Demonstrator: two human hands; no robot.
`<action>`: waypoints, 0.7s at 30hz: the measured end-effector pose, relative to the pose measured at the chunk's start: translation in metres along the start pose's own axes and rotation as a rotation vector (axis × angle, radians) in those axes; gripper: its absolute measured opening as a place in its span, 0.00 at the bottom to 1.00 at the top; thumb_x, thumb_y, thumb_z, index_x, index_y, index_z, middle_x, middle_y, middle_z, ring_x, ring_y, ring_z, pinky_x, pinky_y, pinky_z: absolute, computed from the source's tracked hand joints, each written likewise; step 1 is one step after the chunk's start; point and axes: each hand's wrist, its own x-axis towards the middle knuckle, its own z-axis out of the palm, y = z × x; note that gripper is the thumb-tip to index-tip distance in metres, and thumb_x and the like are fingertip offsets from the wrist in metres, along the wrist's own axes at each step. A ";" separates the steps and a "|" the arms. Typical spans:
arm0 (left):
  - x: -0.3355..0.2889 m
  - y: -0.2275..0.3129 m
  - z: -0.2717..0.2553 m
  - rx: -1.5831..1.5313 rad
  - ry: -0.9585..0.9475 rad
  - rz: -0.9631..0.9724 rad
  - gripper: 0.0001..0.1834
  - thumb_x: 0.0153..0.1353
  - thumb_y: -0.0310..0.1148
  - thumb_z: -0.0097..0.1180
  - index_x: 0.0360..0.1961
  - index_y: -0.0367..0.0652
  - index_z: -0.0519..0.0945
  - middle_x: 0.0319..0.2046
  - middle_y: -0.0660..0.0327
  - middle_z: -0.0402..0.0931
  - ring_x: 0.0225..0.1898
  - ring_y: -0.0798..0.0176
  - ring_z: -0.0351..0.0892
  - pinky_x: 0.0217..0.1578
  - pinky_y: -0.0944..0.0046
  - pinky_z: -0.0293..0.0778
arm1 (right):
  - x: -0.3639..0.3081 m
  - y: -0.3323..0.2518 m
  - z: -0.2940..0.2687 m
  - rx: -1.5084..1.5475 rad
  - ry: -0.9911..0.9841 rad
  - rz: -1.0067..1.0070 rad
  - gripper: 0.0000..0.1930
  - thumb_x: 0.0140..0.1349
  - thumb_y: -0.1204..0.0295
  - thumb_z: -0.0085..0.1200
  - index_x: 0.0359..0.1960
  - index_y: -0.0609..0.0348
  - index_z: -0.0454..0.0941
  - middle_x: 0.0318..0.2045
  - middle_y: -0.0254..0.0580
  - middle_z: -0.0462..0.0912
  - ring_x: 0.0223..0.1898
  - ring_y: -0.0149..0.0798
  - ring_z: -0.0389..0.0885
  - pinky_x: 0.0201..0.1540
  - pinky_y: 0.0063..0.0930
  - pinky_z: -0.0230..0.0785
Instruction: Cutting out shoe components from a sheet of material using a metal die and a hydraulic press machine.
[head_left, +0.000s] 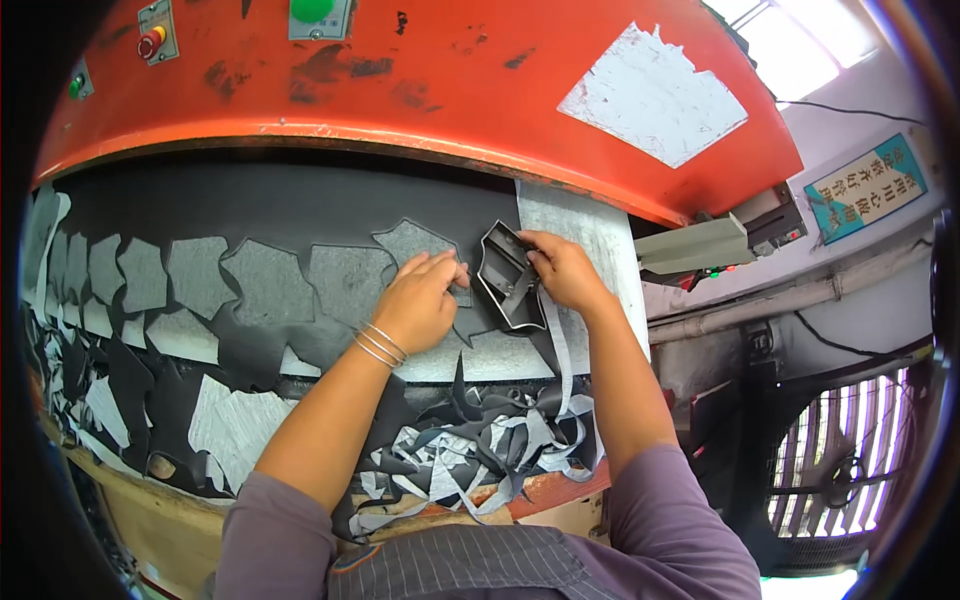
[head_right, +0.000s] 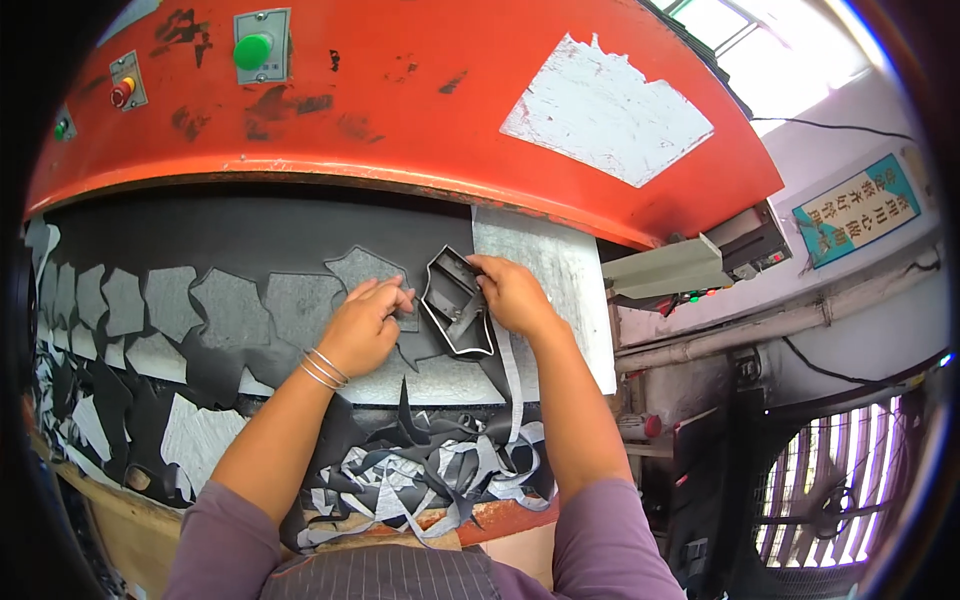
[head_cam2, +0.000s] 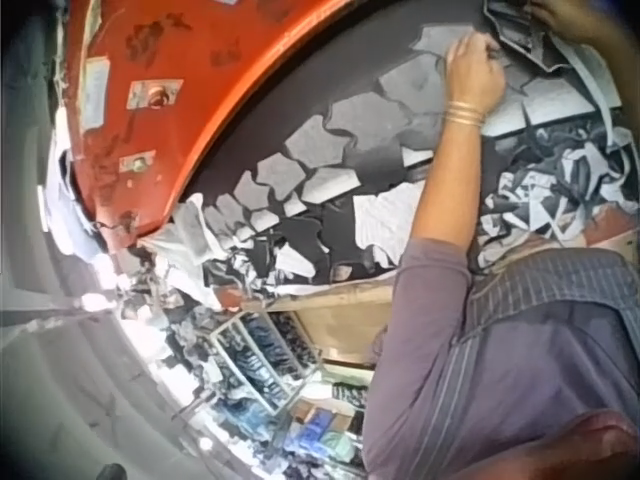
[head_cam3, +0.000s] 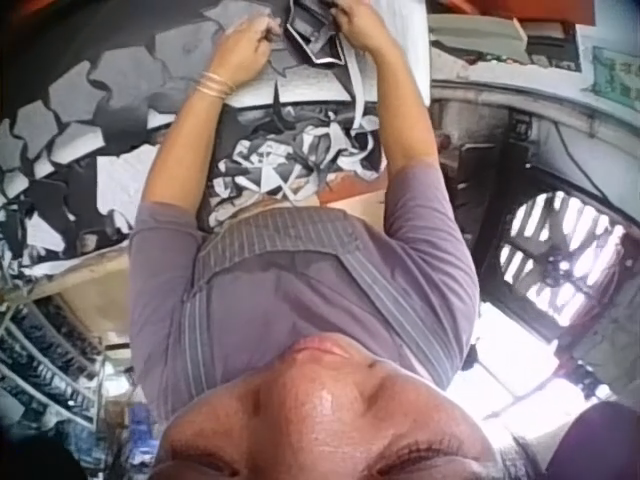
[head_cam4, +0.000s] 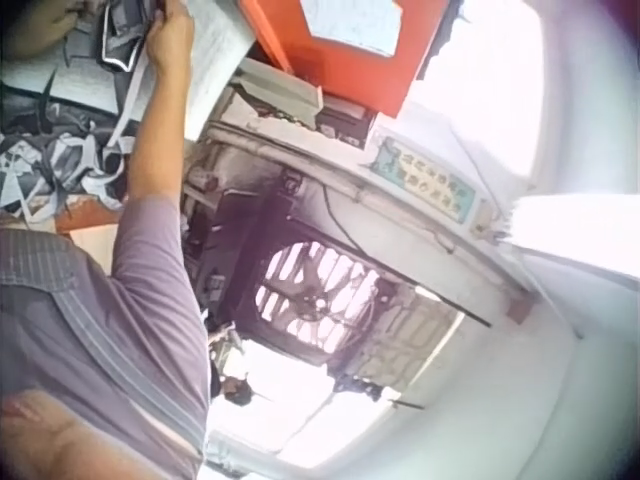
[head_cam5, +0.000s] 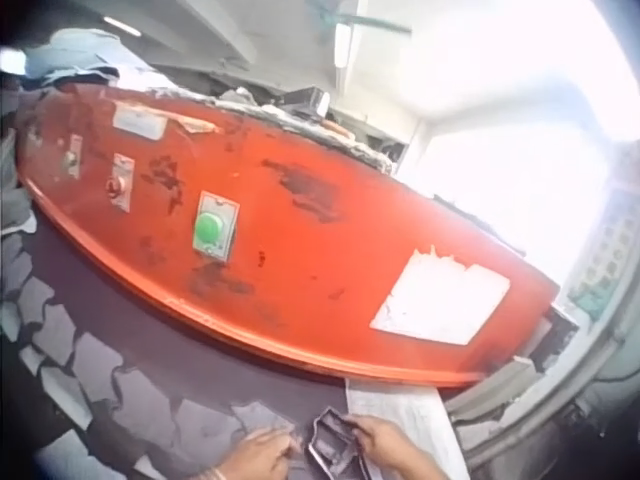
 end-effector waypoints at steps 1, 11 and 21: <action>0.000 0.000 0.000 0.017 -0.002 0.014 0.13 0.50 0.21 0.43 0.38 0.41 0.72 0.45 0.52 0.81 0.62 0.47 0.66 0.65 0.44 0.53 | -0.002 0.001 0.005 0.017 0.034 0.014 0.18 0.61 0.76 0.51 0.53 0.62 0.74 0.45 0.55 0.80 0.46 0.52 0.80 0.50 0.35 0.71; -0.012 0.010 -0.002 0.065 -0.006 0.060 0.12 0.49 0.23 0.46 0.37 0.41 0.73 0.46 0.53 0.80 0.61 0.48 0.68 0.65 0.44 0.53 | -0.053 0.007 0.022 0.698 0.123 0.078 0.49 0.45 0.59 0.70 0.68 0.58 0.56 0.59 0.56 0.69 0.61 0.52 0.67 0.62 0.41 0.58; -0.014 0.019 -0.016 0.033 -0.179 0.019 0.11 0.51 0.24 0.51 0.38 0.42 0.72 0.49 0.55 0.79 0.62 0.51 0.67 0.66 0.45 0.50 | -0.059 0.010 0.005 0.195 -0.061 0.064 0.67 0.28 0.54 0.77 0.71 0.55 0.46 0.65 0.56 0.61 0.65 0.56 0.58 0.67 0.44 0.47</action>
